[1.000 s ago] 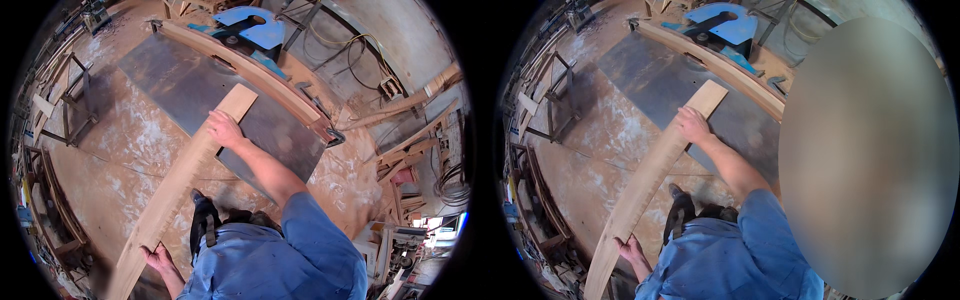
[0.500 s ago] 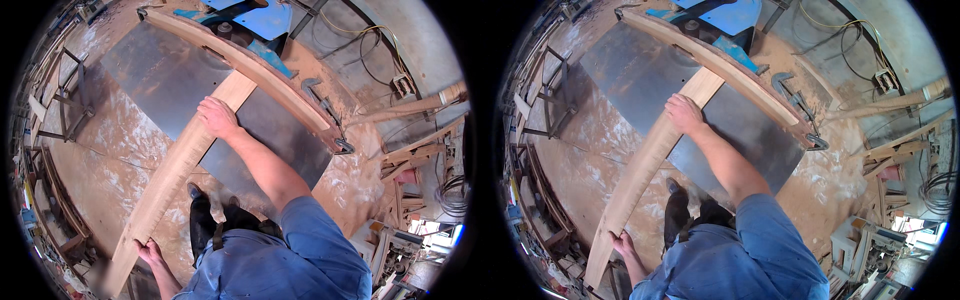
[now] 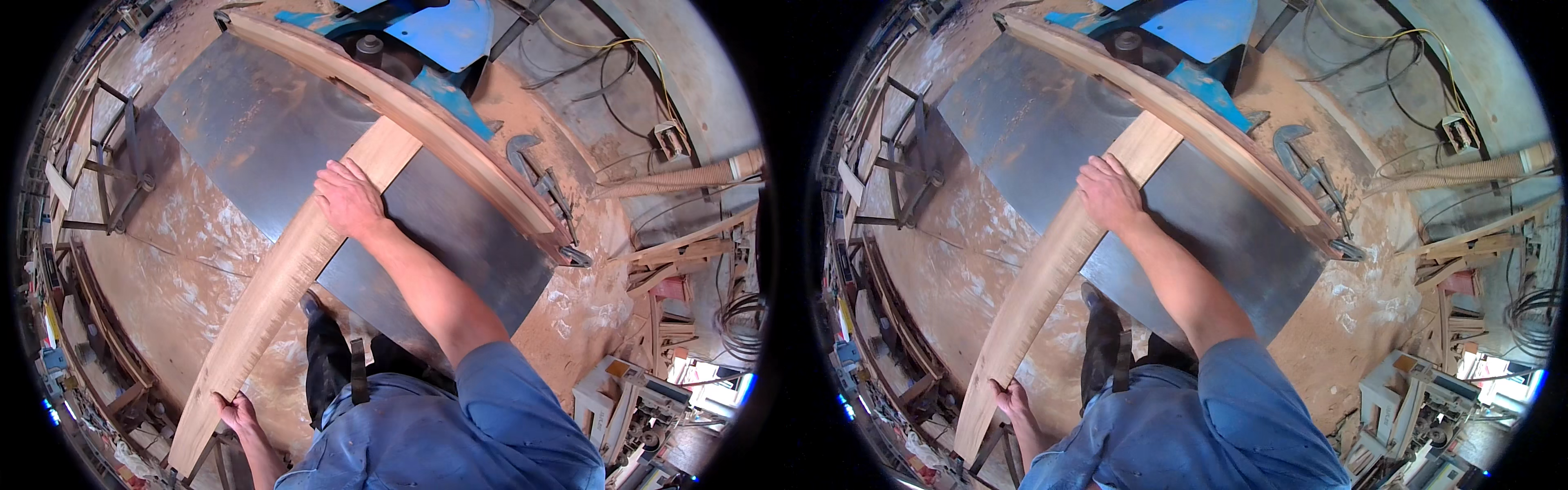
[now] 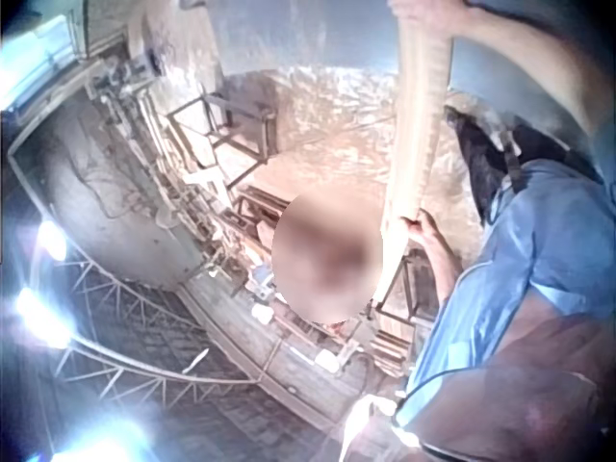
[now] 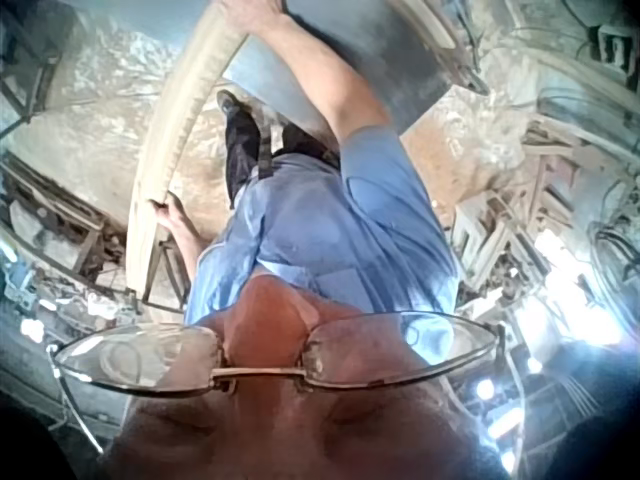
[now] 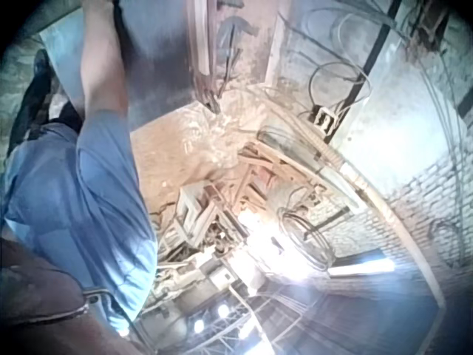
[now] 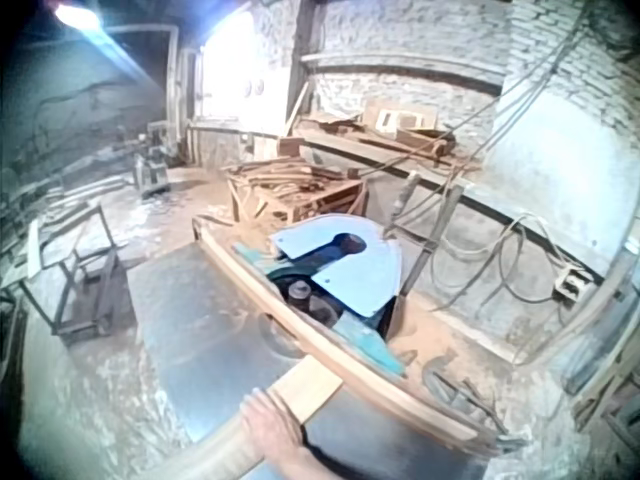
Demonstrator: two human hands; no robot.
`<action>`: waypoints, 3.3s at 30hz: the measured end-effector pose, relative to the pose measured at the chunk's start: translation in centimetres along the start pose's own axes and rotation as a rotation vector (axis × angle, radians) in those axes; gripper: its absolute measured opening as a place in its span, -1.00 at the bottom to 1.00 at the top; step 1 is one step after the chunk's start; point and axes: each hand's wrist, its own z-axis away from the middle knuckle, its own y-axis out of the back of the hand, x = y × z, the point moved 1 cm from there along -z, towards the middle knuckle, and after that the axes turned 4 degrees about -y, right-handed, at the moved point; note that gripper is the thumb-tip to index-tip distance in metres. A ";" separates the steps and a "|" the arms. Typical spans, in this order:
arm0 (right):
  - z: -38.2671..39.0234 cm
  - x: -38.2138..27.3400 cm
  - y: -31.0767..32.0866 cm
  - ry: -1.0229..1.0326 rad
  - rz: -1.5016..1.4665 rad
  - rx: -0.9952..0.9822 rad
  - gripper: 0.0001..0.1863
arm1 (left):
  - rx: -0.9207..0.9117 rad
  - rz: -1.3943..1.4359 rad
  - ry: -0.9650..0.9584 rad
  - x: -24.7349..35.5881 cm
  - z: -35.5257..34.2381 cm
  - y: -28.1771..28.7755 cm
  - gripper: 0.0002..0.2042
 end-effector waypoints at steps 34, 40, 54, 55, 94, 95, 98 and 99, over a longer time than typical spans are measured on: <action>-5.2 -0.6 -3.0 -0.027 -0.019 -0.058 -0.73 | 0.030 0.005 -0.019 2.1 -5.1 -3.6 -0.71; -5.7 -0.8 -3.5 -0.035 -0.013 -0.044 -0.72 | 0.029 0.000 -0.024 1.8 -4.6 -5.1 -0.71; -7.4 -0.8 -5.1 0.006 -0.043 0.025 -0.73 | 0.007 -0.002 -0.035 2.4 -6.6 -6.2 -0.71; -7.6 -0.9 -5.2 0.009 -0.047 0.025 -0.73 | -0.006 -0.001 -0.021 2.8 -6.8 -6.1 -0.71; -12.8 -2.2 -8.2 -0.002 -0.043 0.014 -0.69 | -0.035 0.001 -0.021 3.5 -11.8 -10.3 -0.69; -13.0 -2.3 -8.6 -0.002 -0.046 0.001 -0.69 | -0.053 -0.003 -0.029 4.0 -12.2 -10.2 -0.70; -14.6 -2.4 -9.0 -0.006 -0.040 -0.024 -0.67 | 0.059 -0.005 -0.102 1.7 -11.0 -14.2 -0.70; -15.4 -2.7 -9.5 -0.002 -0.060 -0.025 -0.67 | 0.008 0.021 -0.053 2.3 -11.7 -14.3 -0.70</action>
